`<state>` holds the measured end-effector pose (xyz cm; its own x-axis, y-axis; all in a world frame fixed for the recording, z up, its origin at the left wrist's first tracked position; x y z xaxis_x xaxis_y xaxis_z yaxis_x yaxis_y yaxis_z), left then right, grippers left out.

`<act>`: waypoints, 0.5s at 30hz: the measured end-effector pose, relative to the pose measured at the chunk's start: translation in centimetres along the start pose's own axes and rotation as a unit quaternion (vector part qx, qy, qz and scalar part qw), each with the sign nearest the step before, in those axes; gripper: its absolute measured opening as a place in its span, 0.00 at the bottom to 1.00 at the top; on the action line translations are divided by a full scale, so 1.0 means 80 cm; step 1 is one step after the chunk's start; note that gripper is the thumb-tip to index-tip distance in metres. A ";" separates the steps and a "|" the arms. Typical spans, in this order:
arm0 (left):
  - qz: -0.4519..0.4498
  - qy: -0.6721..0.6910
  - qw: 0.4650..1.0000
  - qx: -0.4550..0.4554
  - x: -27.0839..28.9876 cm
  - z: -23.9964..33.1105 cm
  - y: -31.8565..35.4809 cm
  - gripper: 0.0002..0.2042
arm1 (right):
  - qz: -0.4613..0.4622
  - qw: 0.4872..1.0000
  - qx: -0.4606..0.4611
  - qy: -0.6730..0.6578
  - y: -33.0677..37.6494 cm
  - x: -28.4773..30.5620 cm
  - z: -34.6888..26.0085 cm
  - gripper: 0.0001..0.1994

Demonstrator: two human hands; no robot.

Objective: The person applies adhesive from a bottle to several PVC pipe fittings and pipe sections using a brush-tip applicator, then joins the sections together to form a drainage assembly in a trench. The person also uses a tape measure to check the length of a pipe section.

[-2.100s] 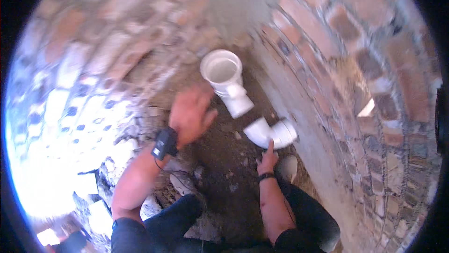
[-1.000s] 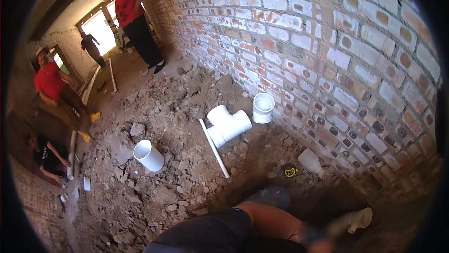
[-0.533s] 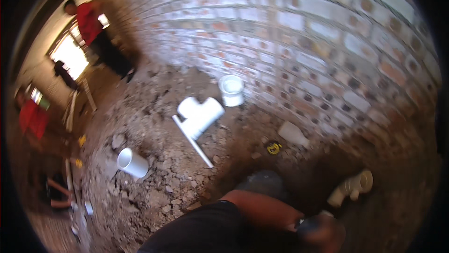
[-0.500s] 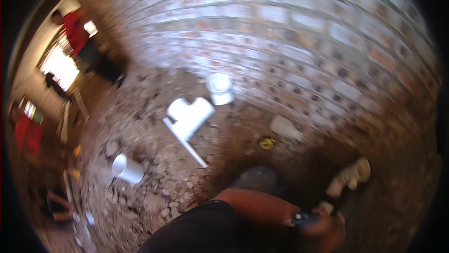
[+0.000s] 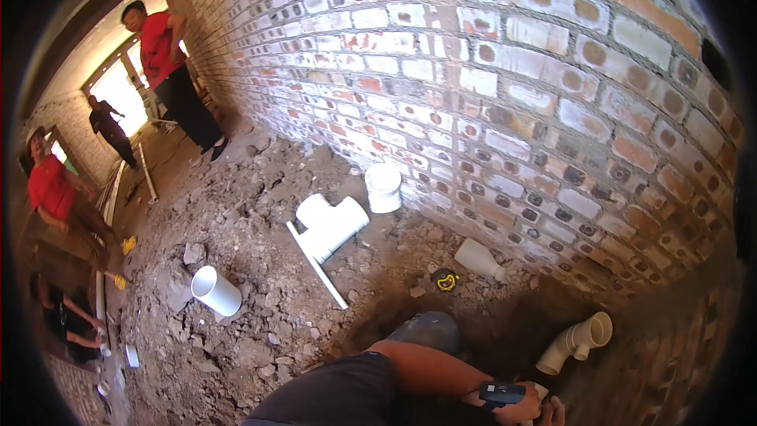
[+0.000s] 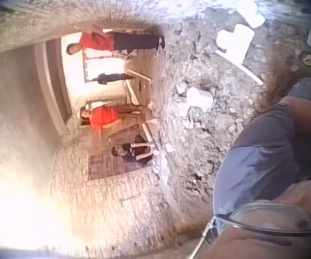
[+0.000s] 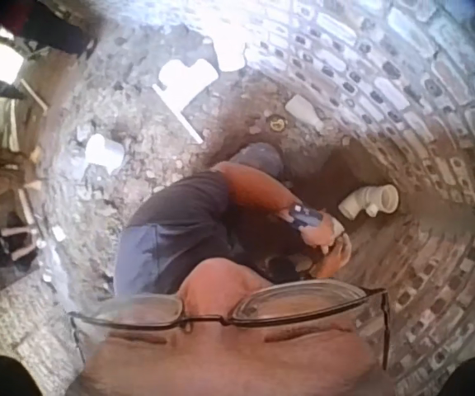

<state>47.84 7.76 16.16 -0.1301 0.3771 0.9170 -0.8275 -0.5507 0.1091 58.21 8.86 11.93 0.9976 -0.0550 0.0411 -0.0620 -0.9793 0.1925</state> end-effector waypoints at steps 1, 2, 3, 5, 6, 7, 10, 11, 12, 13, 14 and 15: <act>0.016 0.003 1.000 0.007 0.003 -0.004 0.000 0.22 | 0.010 1.000 -0.004 -0.005 0.003 0.000 -0.003 0.15; 0.032 0.008 0.999 0.011 0.006 -0.005 0.000 0.22 | 0.017 1.000 -0.010 -0.010 0.006 -0.003 -0.006 0.14; 0.045 0.013 0.999 0.014 0.008 -0.008 0.002 0.21 | 0.001 1.000 -0.012 -0.007 0.009 -0.008 -0.011 0.14; 0.065 0.022 0.997 0.022 0.015 -0.015 0.007 0.20 | 0.012 0.998 -0.053 0.022 0.010 -0.009 -0.013 0.17; 0.074 0.024 0.997 0.024 0.018 -0.018 0.011 0.19 | -0.030 0.987 0.081 0.138 0.012 -0.026 -0.050 0.13; 0.084 0.030 0.996 0.026 0.022 -0.022 0.015 0.18 | -0.028 0.987 0.072 0.138 0.012 -0.027 -0.053 0.13; 0.110 0.046 0.993 0.025 0.035 -0.026 0.025 0.17 | -0.021 0.991 0.028 0.131 0.007 -0.045 -0.051 0.13; 0.112 0.050 0.992 0.025 0.038 -0.026 0.029 0.16 | -0.023 0.991 0.020 0.131 0.006 -0.055 -0.052 0.13; 0.115 0.057 0.991 0.025 0.042 -0.026 0.033 0.15 | -0.029 0.990 0.012 0.136 0.006 -0.065 -0.053 0.13; 0.120 0.061 0.991 0.027 0.046 -0.027 0.037 0.15 | -0.031 0.989 0.008 0.141 0.004 -0.073 -0.055 0.13; 0.128 0.064 0.989 0.029 0.049 -0.028 0.042 0.14 | -0.038 0.988 0.007 0.147 0.004 -0.082 -0.057 0.13; 0.135 0.067 0.988 0.030 0.054 -0.031 0.046 0.13 | -0.041 0.987 0.005 0.153 0.001 -0.090 -0.059 0.13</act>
<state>42.90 9.18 19.54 -0.4161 0.3030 0.8573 -0.7191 -0.6867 -0.1063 50.89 10.08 16.32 0.9438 0.0850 0.3195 0.0214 -0.9801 0.1974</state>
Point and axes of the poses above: each hand's wrist, its own y-axis away from the middle knuckle, its own x-axis out of the back of the hand, z = x × y, the point moved 10 cm from there along -y, towards the middle knuckle
